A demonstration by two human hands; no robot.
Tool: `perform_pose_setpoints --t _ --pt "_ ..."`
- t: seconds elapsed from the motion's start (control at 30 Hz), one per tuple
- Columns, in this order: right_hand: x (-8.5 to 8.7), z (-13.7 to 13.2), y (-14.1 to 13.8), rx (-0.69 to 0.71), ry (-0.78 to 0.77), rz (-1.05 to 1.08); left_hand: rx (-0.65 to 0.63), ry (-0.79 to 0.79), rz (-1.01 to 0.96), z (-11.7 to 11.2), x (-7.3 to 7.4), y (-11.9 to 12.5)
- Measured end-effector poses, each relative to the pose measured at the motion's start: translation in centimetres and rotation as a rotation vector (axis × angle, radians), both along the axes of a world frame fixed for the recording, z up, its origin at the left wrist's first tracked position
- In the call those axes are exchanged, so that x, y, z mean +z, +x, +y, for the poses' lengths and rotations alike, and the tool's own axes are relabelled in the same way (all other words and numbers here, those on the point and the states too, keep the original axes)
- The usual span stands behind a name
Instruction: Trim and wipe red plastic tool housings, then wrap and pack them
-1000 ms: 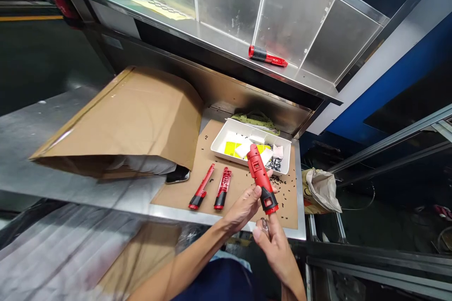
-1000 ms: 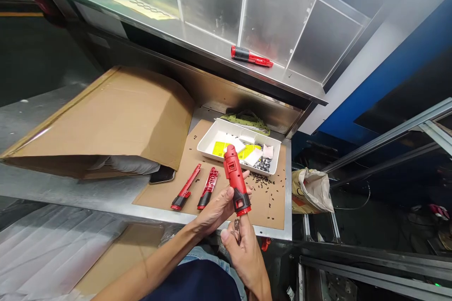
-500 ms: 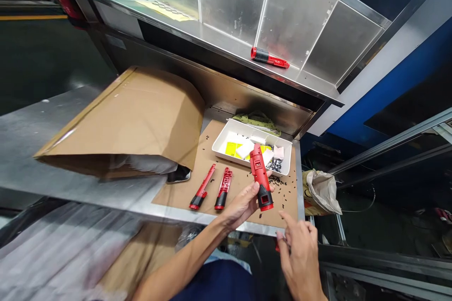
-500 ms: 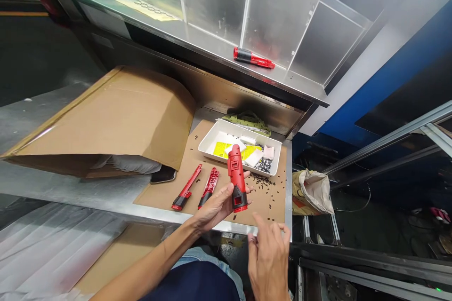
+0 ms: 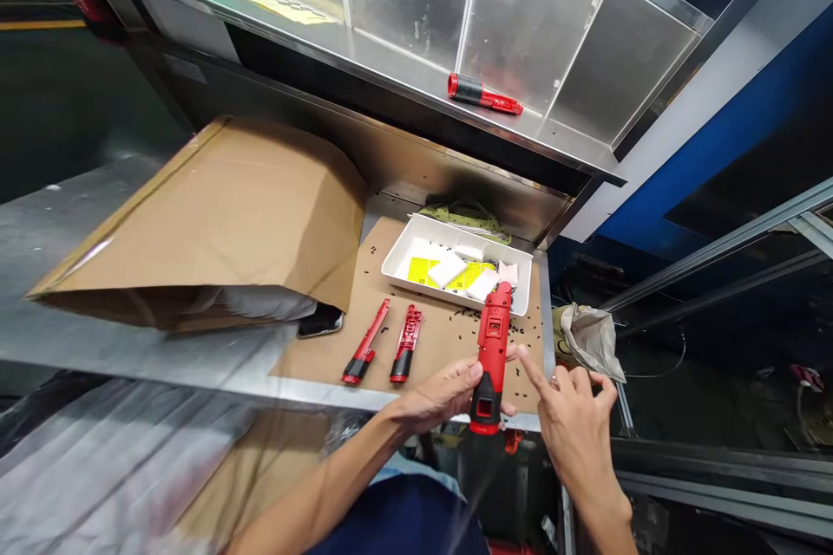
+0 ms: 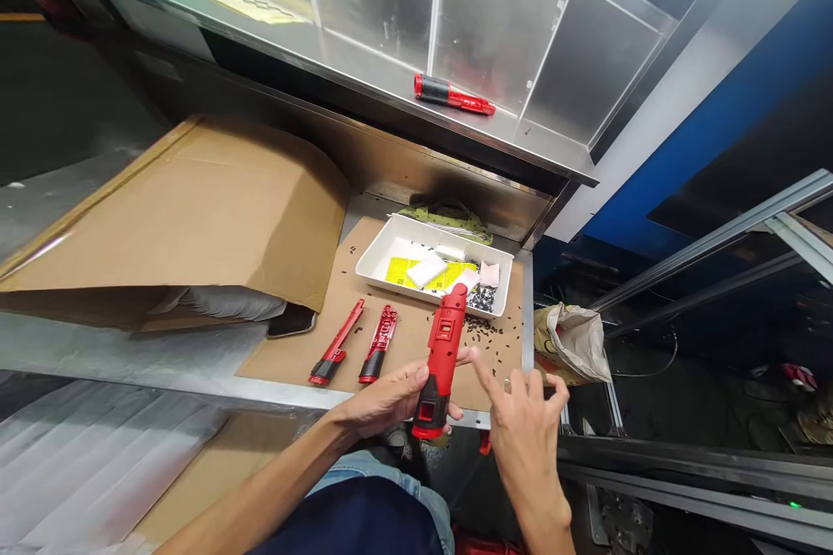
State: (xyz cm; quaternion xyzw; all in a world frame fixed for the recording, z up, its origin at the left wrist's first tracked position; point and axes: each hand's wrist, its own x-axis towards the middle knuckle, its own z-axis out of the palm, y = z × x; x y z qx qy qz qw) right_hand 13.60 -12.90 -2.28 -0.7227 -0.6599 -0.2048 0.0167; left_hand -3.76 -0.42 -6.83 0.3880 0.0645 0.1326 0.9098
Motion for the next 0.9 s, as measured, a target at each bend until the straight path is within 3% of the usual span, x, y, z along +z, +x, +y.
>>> perform_pose_setpoints --t 0.1,0.2,0.4,0.53,0.73,0.9 --pt "-0.7 -0.8 1.6 -0.094 0.044 0.149 -0.027 0.004 -0.022 0.1 -0.4 0.0" --pt "-1.1 -1.6 2.1 -0.122 0.086 0.461 -0.012 0.014 -0.038 0.2 -0.4 0.2" --pt "-1.0 -0.8 -1.6 -0.133 0.256 1.213 -0.039 -0.010 -0.006 -0.4 0.6 0.4" --pt "-0.4 1.3 -3.2 -0.201 0.329 1.225 -0.116 -0.049 0.041 -1.0 1.0 0.6" --pt "-0.1 2.4 -2.1 -0.280 0.410 1.196 -0.189 -0.181 -0.019 -1.6 0.8 0.6" --pt "0.0 1.6 -0.2 -0.238 0.492 1.502 -0.215 -0.238 -0.023 -1.5 1.0 0.3"
